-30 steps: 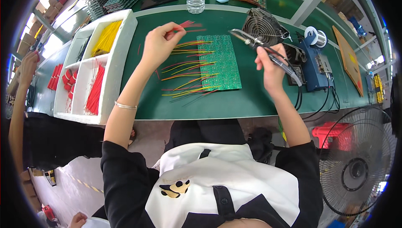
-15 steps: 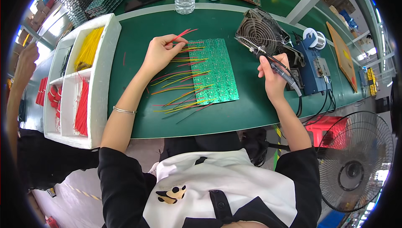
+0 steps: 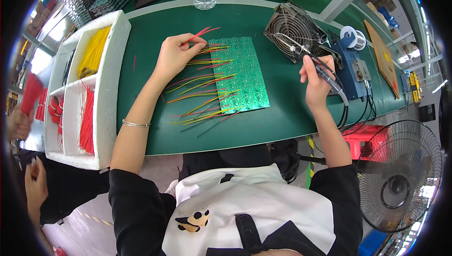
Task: The person solders wires onto a circuit board using a soldering iron, then picks wires from a divided tray and solders them onto the board.
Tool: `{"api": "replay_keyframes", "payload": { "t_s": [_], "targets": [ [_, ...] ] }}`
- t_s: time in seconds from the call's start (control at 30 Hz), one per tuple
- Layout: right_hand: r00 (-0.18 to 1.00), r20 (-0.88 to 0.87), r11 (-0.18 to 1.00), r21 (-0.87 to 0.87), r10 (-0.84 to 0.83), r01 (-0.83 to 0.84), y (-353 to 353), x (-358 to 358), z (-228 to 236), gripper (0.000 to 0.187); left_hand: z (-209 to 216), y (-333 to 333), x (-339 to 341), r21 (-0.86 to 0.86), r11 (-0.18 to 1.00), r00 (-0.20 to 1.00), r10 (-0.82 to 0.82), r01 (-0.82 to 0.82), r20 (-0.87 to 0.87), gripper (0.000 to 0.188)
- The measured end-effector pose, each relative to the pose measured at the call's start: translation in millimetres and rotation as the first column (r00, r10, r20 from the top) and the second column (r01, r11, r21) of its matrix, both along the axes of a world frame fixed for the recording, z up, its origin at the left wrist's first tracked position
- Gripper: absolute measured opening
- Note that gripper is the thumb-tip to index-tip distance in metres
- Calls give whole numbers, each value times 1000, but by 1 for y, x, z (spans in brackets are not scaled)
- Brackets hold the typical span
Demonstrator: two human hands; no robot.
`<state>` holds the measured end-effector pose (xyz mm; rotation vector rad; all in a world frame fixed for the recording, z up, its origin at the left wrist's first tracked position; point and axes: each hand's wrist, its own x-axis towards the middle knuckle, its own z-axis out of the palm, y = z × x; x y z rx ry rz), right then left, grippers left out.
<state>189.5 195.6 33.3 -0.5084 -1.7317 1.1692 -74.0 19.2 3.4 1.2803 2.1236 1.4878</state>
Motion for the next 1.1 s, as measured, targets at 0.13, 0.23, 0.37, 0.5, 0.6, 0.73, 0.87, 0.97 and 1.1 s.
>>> {"api": "replay_keyframes", "payload": {
  "t_s": [0.13,0.23,0.37,0.5,0.6,0.73,0.87,0.97,1.1],
  "targets": [
    [998,-41,999,-34,37,-39,-5,-16,4,22,5,1,5,-48,999,999,-8,6,-39,14],
    [996,-38,995,-66,78,-80,-11,-28,-2,21,7,-1,6,-75,997,998,-3,-2,-62,14],
    [992,-57,984,-130,111,-118,-17,-35,-14,20,7,0,7,-94,995,998,11,-17,-60,14],
    [985,-62,962,-213,158,-168,-20,-36,-18,25,1,3,4,-90,996,997,21,-28,-72,14],
    [982,-83,954,-233,172,-186,-20,-37,-18,25,-2,4,2,-51,999,998,15,-17,-53,14],
    [978,-107,953,-227,179,-199,-20,-38,-18,25,2,5,4,-47,999,1000,13,-14,-19,15],
    [976,-109,949,-234,188,-209,-20,-40,-19,25,5,5,4,-88,996,998,21,-26,-55,14],
    [979,-94,947,-253,181,-199,-20,-40,-19,25,3,7,3,-97,995,997,9,-16,-75,14],
    [980,-75,941,-277,183,-197,-21,-40,-17,24,-2,10,-1,-70,998,1000,2,-4,-28,14]
  ]
}}
